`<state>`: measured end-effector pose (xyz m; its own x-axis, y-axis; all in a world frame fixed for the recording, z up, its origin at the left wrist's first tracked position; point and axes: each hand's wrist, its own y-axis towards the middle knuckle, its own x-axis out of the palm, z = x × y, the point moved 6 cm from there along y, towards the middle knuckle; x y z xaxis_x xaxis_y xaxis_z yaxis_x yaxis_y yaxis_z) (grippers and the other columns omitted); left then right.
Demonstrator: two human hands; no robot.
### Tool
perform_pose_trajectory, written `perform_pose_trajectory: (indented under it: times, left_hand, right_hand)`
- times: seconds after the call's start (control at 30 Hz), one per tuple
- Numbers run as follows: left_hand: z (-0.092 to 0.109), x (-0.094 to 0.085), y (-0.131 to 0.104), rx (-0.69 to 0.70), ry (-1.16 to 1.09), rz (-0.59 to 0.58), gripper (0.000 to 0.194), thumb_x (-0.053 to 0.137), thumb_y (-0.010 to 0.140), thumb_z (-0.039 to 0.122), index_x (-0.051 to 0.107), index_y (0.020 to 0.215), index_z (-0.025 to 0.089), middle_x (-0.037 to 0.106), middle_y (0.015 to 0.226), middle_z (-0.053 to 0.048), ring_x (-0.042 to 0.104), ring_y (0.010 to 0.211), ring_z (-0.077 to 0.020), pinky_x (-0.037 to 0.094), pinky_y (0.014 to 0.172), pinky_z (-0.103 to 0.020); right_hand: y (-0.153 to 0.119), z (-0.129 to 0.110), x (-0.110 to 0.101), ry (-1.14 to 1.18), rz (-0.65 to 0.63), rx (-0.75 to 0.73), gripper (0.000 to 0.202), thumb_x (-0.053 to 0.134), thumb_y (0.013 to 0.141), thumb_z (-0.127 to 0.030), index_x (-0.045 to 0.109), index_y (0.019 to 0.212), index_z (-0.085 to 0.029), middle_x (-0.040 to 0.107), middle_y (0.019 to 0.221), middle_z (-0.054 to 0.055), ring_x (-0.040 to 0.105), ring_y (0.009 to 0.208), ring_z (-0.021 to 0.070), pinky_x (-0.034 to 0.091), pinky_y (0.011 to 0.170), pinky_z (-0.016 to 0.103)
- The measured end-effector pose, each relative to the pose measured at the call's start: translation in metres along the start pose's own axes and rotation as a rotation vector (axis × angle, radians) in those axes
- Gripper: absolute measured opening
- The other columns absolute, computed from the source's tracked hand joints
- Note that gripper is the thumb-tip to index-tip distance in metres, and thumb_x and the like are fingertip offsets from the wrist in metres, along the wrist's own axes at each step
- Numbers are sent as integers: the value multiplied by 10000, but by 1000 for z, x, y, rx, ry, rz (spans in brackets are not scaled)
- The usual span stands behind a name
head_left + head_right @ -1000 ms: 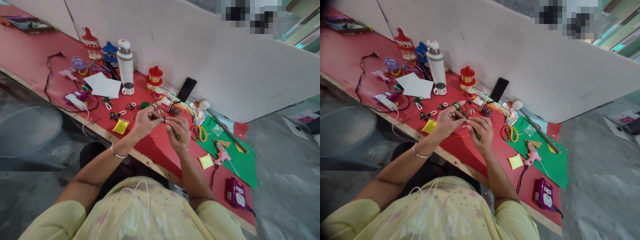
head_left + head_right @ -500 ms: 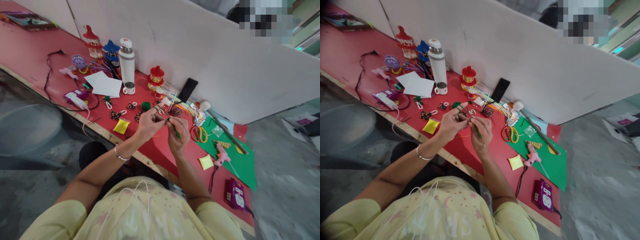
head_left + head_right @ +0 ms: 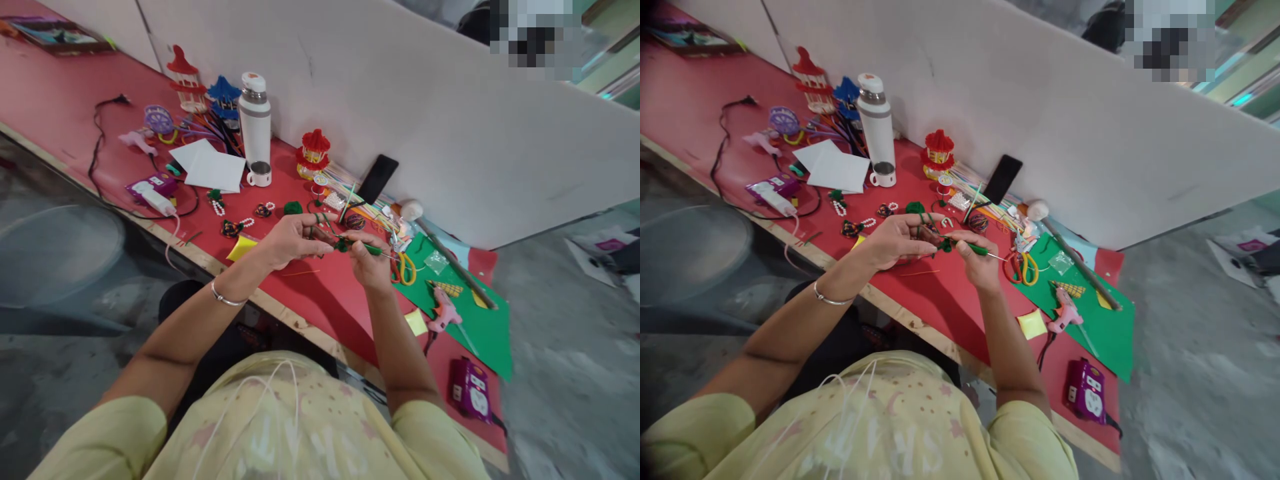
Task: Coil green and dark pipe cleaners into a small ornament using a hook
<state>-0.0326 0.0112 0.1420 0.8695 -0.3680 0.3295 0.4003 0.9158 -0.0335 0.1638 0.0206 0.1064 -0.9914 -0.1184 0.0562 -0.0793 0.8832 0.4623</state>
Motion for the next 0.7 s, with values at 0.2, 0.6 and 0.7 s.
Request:
perform_pose_trajectory:
  times: [0.2, 0.6, 0.7]
  left_hand:
    - [-6, 2, 5, 5, 26, 26, 781, 958, 612, 181, 737, 1360, 135, 771, 792, -34, 577, 493, -77, 306, 408, -191]
    - [6, 3, 1, 25, 144, -11, 697, 834, 645, 124, 740, 1334, 90, 793, 833, -59, 607, 573, -86, 424, 525, -196]
    - [6, 3, 2, 19, 164, -2, 682, 849, 661, 150, 746, 1333, 99, 779, 816, -49, 604, 568, -87, 415, 514, -195]
  right_hand:
    - [-1, 0, -1, 29, 4, 18, 279, 847, 864, -541, 860, 991, -292, 871, 1021, 41, 817, 1010, 221, 661, 924, 378]
    - [6, -13, -10, 153, -146, 174, 236, 917, 802, -491, 852, 906, -290, 875, 974, 35, 825, 883, 218, 690, 817, 370]
    - [8, -16, -12, 144, -190, 174, 212, 903, 825, -475, 850, 916, -291, 873, 973, 32, 823, 875, 208, 688, 831, 368]
